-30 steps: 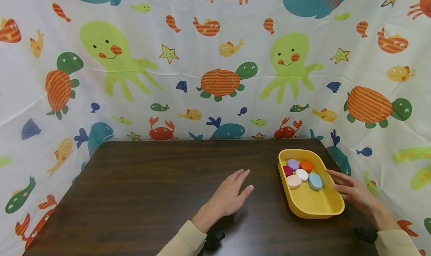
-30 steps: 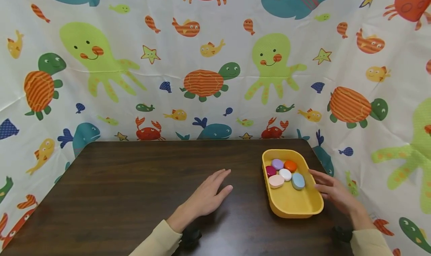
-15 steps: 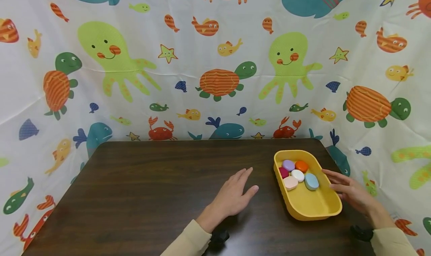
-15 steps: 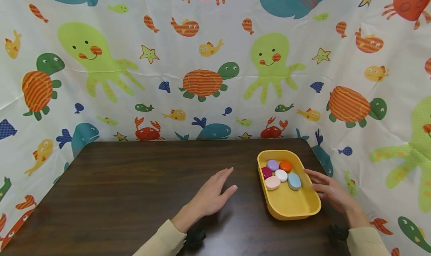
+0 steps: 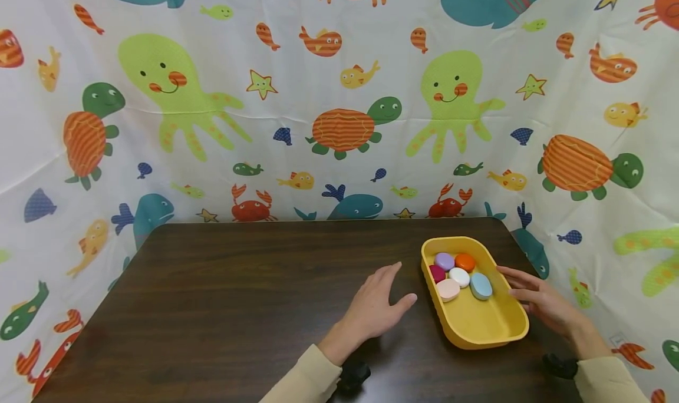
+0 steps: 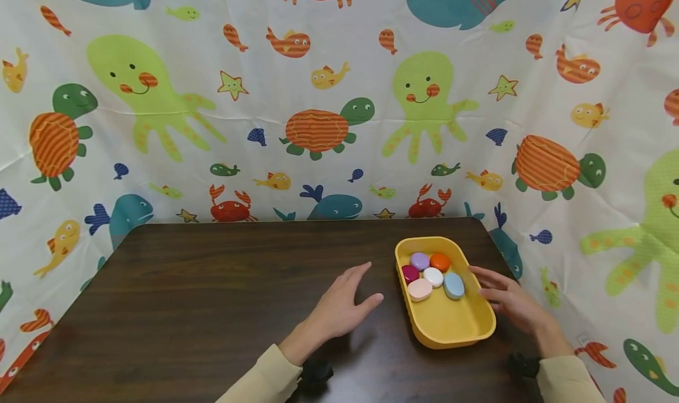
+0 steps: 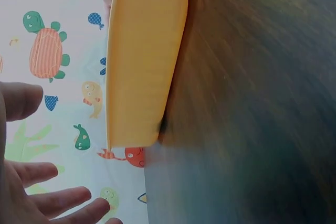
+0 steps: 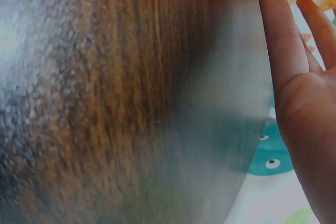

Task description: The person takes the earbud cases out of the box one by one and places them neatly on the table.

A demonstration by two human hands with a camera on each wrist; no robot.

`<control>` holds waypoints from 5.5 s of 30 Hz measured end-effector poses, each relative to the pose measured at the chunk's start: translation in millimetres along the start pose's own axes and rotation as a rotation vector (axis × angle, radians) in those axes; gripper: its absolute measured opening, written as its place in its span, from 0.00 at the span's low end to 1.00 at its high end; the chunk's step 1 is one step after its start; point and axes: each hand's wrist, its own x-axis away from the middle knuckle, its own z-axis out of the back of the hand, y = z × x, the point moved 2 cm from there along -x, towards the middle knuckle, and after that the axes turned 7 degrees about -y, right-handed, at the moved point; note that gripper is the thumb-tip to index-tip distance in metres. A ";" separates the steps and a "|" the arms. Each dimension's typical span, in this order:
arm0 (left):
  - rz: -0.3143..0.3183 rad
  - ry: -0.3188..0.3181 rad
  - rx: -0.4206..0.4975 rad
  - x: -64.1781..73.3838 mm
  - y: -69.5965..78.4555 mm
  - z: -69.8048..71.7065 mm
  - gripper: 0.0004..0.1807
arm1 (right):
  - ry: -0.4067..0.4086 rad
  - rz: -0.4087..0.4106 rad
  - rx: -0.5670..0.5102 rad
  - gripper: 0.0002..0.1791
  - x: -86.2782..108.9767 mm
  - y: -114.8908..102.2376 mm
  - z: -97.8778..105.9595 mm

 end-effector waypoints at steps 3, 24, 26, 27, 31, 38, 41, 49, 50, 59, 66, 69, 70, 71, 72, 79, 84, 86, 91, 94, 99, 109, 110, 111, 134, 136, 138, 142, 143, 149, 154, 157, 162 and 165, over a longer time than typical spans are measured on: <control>-0.001 0.016 0.015 -2.6 3.2 -3.4 0.42 | 0.004 -0.002 -0.003 0.37 -0.7 -0.2 -0.6; -0.029 0.036 0.128 -26.6 16.8 -28.8 0.41 | 0.022 -0.011 -0.006 0.37 -6.0 -1.1 -2.6; -0.027 0.033 0.131 -28.7 17.8 -31.0 0.42 | 0.021 -0.009 -0.009 0.37 -6.6 -2.2 -3.9; -0.024 0.030 0.131 -29.6 18.1 -32.3 0.42 | 0.017 -0.008 -0.009 0.37 -6.8 -2.9 -4.5; -0.016 0.014 0.127 -31.6 19.4 -36.5 0.42 | -0.002 0.003 -0.016 0.37 -7.4 -5.1 -7.5; -0.004 -0.008 0.129 -36.1 20.9 -42.1 0.43 | -0.008 0.011 -0.027 0.37 -9.7 -5.4 -12.1; 0.000 -0.016 0.141 -37.3 20.1 -45.2 0.42 | -0.013 0.015 -0.031 0.37 -11.2 -5.5 -13.8; 0.006 -0.029 0.231 -40.6 16.3 -53.4 0.43 | -0.002 0.010 -0.023 0.37 -12.9 -2.5 -13.2; 0.009 -0.029 0.242 -41.1 15.5 -54.4 0.43 | 0.000 0.009 -0.021 0.37 -12.8 -2.0 -12.8; 0.013 -0.009 0.370 -43.0 12.5 -55.8 0.42 | -0.010 0.020 -0.040 0.37 -13.1 -3.4 -15.2; 0.035 0.006 0.388 -40.4 13.7 -51.7 0.42 | -0.009 0.023 -0.052 0.36 -14.8 -6.8 -20.2; 0.046 0.016 0.410 -39.0 12.5 -50.1 0.41 | -0.012 0.024 -0.062 0.36 -16.1 -8.0 -23.9; 0.047 0.018 0.417 -38.4 11.8 -49.6 0.41 | -0.011 0.023 -0.064 0.36 -16.4 -8.4 -25.2; 0.049 0.017 0.422 -37.8 10.8 -49.2 0.41 | -0.009 0.022 -0.067 0.37 -16.5 -8.8 -26.3; 0.048 0.015 0.432 -37.1 10.2 -48.6 0.41 | -0.006 0.020 -0.068 0.37 -16.6 -9.1 -27.3; 0.037 0.015 0.455 -34.3 0.6 -44.4 0.41 | -0.011 0.027 -0.070 0.36 -19.8 -8.5 -33.7; 0.035 0.021 0.469 -31.7 -5.9 -40.6 0.41 | -0.015 0.045 -0.069 0.36 -24.3 -9.8 -40.6; 0.036 0.017 0.472 -30.8 -7.7 -39.0 0.41 | -0.010 0.044 -0.068 0.36 -25.3 -10.8 -42.9; 0.051 0.000 0.479 -30.2 -11.5 -34.7 0.41 | -0.006 0.046 -0.079 0.36 -27.3 -11.8 -46.7; 0.054 -0.003 0.477 -30.0 -13.2 -32.3 0.41 | 0.002 0.044 -0.085 0.35 -28.8 -13.0 -48.7; 0.044 -0.004 0.480 -29.8 -15.0 -28.7 0.40 | 0.015 0.042 -0.073 0.36 -30.9 -16.7 -51.9; 0.039 -0.001 0.493 -27.4 -18.0 -23.7 0.40 | 0.027 0.021 -0.092 0.36 -34.7 -19.5 -58.0; 0.044 -0.005 0.496 -27.1 -18.2 -23.6 0.40 | 0.026 0.021 -0.093 0.36 -34.3 -19.5 -58.2; 0.048 -0.008 0.501 -26.8 -18.5 -23.5 0.40 | 0.022 0.023 -0.094 0.36 -33.7 -19.7 -58.5; 0.084 -0.042 0.501 -17.6 -30.3 -12.6 0.40 | 0.033 0.030 -0.085 0.36 -36.8 -21.3 -74.1; 0.089 -0.045 0.509 -16.9 -31.6 -11.1 0.40 | 0.039 0.030 -0.090 0.36 -37.5 -22.7 -76.2; 0.093 -0.046 0.515 -15.2 -32.7 -9.0 0.40 | 0.042 0.029 -0.088 0.36 -38.8 -24.0 -78.6; 0.103 -0.048 0.515 -12.8 -35.2 -6.1 0.40 | 0.047 0.031 -0.070 0.35 -40.2 -24.8 -82.2; 0.103 -0.048 0.517 -12.3 -35.5 -5.6 0.40 | 0.048 0.033 -0.066 0.35 -40.3 -24.8 -82.8; 0.100 -0.054 0.535 -9.8 -35.7 -5.2 0.40 | 0.056 0.040 -0.056 0.34 -38.5 -25.1 -86.3; 0.105 -0.054 0.532 -9.0 -34.8 -4.3 0.40 | 0.063 0.034 -0.055 0.35 -36.3 -26.9 -88.5; 0.107 -0.052 0.530 -9.2 -34.9 -3.4 0.40 | 0.067 0.032 -0.052 0.35 -36.2 -27.6 -89.0; 0.106 -0.060 0.541 -9.8 -36.4 -3.5 0.40 | 0.076 0.032 -0.050 0.34 -36.0 -27.0 -89.8; 0.106 -0.059 0.541 -10.0 -37.3 -3.6 0.40 | 0.076 0.033 -0.054 0.34 -36.2 -26.6 -90.8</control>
